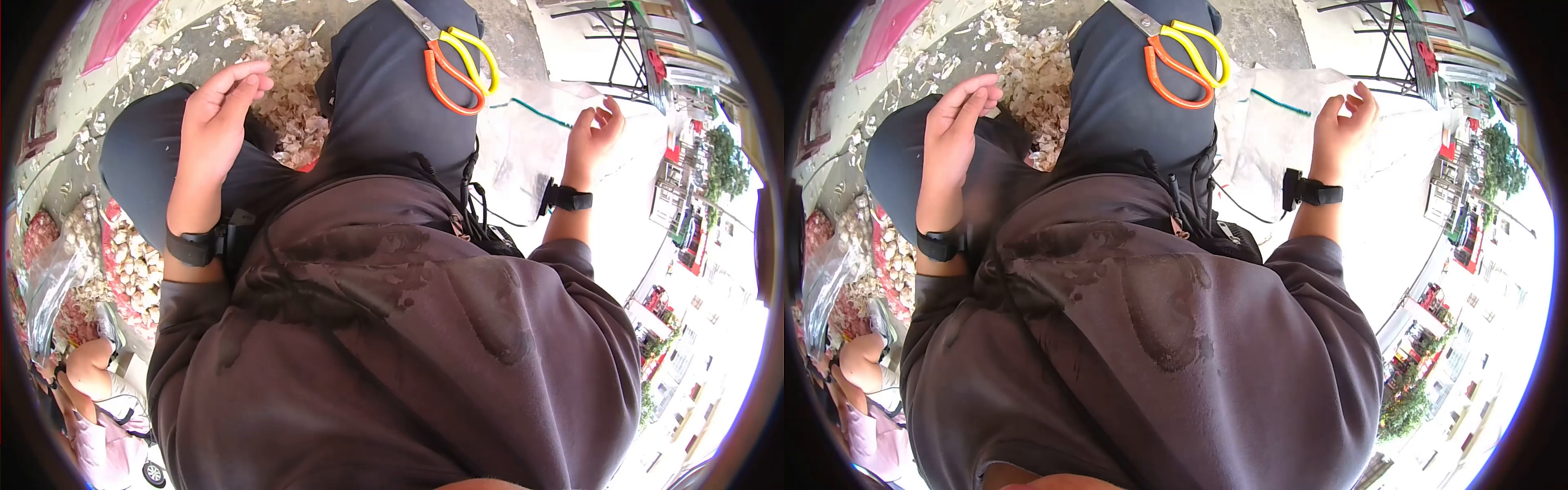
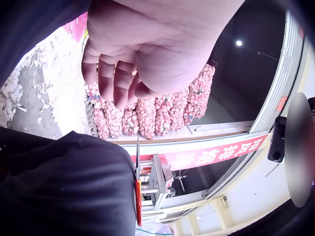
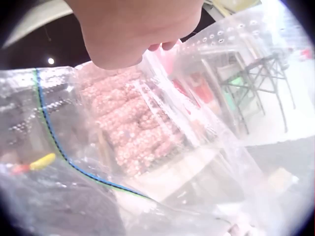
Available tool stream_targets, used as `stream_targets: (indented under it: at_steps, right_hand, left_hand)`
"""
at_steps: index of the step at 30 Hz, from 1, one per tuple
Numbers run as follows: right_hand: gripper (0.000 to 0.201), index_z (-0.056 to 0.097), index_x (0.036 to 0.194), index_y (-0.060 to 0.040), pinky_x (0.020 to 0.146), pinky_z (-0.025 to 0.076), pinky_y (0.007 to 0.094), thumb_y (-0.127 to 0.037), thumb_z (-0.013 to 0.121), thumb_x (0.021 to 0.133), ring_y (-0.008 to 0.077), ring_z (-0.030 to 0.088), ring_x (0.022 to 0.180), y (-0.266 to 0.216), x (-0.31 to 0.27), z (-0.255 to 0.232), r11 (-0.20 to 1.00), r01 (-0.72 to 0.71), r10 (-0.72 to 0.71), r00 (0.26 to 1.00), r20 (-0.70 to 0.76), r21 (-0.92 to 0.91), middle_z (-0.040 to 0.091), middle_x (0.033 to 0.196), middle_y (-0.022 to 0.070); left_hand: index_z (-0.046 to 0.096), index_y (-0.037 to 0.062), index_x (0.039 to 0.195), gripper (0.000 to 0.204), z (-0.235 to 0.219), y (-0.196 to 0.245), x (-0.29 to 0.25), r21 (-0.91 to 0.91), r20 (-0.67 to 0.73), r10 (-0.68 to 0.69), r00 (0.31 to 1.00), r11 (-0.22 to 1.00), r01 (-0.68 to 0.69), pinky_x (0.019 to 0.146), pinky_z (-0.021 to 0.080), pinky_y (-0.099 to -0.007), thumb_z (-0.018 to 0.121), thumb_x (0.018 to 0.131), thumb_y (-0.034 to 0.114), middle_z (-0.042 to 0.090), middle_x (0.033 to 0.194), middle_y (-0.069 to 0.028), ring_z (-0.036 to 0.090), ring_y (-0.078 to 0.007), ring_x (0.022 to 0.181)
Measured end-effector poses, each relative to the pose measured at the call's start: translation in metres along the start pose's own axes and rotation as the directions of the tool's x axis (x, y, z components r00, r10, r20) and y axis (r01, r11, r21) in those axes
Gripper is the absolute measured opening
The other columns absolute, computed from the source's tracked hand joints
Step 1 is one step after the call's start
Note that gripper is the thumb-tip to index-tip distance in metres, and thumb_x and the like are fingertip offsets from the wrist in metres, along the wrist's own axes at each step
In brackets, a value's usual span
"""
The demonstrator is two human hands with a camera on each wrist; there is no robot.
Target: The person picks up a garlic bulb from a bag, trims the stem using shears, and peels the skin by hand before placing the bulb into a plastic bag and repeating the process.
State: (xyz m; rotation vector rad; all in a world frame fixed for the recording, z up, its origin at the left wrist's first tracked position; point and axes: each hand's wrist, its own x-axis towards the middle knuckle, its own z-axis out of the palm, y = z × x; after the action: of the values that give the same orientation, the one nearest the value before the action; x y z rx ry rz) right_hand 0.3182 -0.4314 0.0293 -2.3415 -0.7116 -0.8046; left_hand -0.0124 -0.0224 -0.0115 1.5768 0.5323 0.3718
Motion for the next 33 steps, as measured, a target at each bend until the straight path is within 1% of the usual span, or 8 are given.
stream_targets:
  at_steps: [6, 10, 14, 19, 23, 28, 30, 33]
  right_hand:
    - [0.066, 0.043, 0.132, -0.004, 0.097, 0.043, 0.0487, -0.03, 0.074, 0.08, 0.0366, 0.05, 0.114, 0.052, -0.122, -0.044, 0.581, -0.462, 0.723, 0.672, 0.163, -0.671, 0.048, 0.125, 0.0199]
    - [0.046, 0.051, 0.124, -0.0033, 0.093, 0.048, 0.0441, -0.024, 0.067, 0.086, 0.0309, 0.056, 0.108, 0.055, -0.159, -0.061, 0.468, -0.875, 0.799, 0.359, 0.482, -0.125, 0.057, 0.116, 0.0149]
    - [0.029, 0.058, 0.117, -0.0027, 0.089, 0.052, 0.0396, -0.017, 0.059, 0.092, 0.0252, 0.062, 0.102, 0.056, -0.101, -0.062, 0.247, -0.885, 0.508, 0.466, 0.724, 0.395, 0.065, 0.107, 0.01]
    - [0.019, 0.04, 0.07, -0.0094, 0.051, 0.033, 0.028, -0.005, 0.037, 0.088, 0.0144, 0.036, 0.055, 0.013, 0.088, -0.084, -0.494, -0.726, 0.461, 0.249, 0.852, 0.479, 0.038, 0.065, 0.0028]
    - [0.011, 0.042, 0.073, -0.0052, 0.059, 0.037, 0.0302, -0.003, 0.037, 0.083, 0.0169, 0.041, 0.063, -0.079, 0.15, -0.114, -0.344, -0.836, 0.003, 0.455, 0.891, 0.428, 0.041, 0.071, 0.0059]
    - [0.012, 0.047, 0.074, -0.0012, 0.064, 0.043, 0.033, -0.003, 0.038, 0.081, 0.0217, 0.047, 0.068, -0.018, 0.166, -0.027, -0.316, -0.685, 0.166, 0.641, 0.749, 0.656, 0.047, 0.075, 0.0094]
    - [0.012, 0.055, 0.078, -0.0044, 0.056, 0.041, 0.0312, -0.009, 0.046, 0.083, 0.0183, 0.047, 0.06, -0.033, 0.138, 0.004, 0.151, -0.78, 0.657, 0.538, 0.528, 0.608, 0.051, 0.071, 0.0055]
    - [0.014, 0.064, 0.095, -0.0051, 0.054, 0.039, 0.0222, -0.017, 0.065, 0.088, 0.009, 0.049, 0.063, 0.028, 0.106, 0.006, 0.524, -0.809, 0.624, 0.578, 0.526, 0.268, 0.056, 0.077, -0.0001]
  left_hand:
    - [0.065, 0.0001, 0.12, 0.026, 0.0, 0.001, 0.002, -0.005, 0.038, -0.016, 0.999, 1.0, 0.016, 0.088, 0.047, -0.0262, 0.052, 0.101, 0.012, 0.069, 0.103, -0.0065, 0.061, -0.0116, 0.096]
    - [0.065, 0.0001, 0.119, 0.026, 0.004, 0.002, 0.002, -0.014, 0.048, -0.01, 0.999, 1.0, 0.011, 0.088, 0.047, -0.0261, 0.052, 0.101, 0.013, 0.069, 0.102, -0.006, 0.061, -0.011, 0.095]
    - [0.065, 0.0007, 0.119, 0.026, 0.009, 0.004, 0.008, 0.022, 0.053, -0.025, 0.998, 0.999, 0.024, 0.088, 0.047, -0.0258, 0.051, 0.101, 0.012, 0.069, 0.102, -0.0052, 0.061, -0.0107, 0.095]
    - [0.067, -0.0002, 0.115, 0.023, 0.015, 0.009, 0.008, -0.023, 0.024, -0.011, 1.0, 1.0, 0.012, 0.086, 0.048, -0.0258, 0.055, 0.098, 0.01, 0.069, 0.097, -0.0057, 0.061, -0.012, 0.092]
    - [0.067, -0.0003, 0.114, 0.022, 0.014, 0.007, 0.01, -0.028, 0.005, -0.044, 0.999, 0.999, 0.044, 0.086, 0.048, -0.0255, 0.054, 0.099, 0.01, 0.069, 0.097, -0.0057, 0.061, -0.012, 0.092]
    - [0.066, 0.0018, 0.119, 0.025, 0.009, -0.002, 0.01, -0.005, 0.018, -0.056, 0.998, 0.998, 0.056, 0.086, 0.046, -0.0245, 0.052, 0.1, 0.01, 0.068, 0.101, -0.0048, 0.06, -0.0104, 0.094]
    - [0.066, 0.0008, 0.118, 0.024, 0.004, 0.0, 0.012, -0.021, -0.008, -0.061, 0.998, 0.998, 0.061, 0.086, 0.047, -0.0248, 0.053, 0.099, 0.01, 0.069, 0.1, -0.0052, 0.061, -0.0108, 0.093]
    - [0.066, -0.0008, 0.115, 0.022, 0.0, 0.002, 0.016, -0.059, -0.046, -0.077, 0.996, 0.996, 0.074, 0.085, 0.048, -0.0253, 0.056, 0.099, 0.011, 0.069, 0.097, -0.0061, 0.061, -0.0114, 0.091]
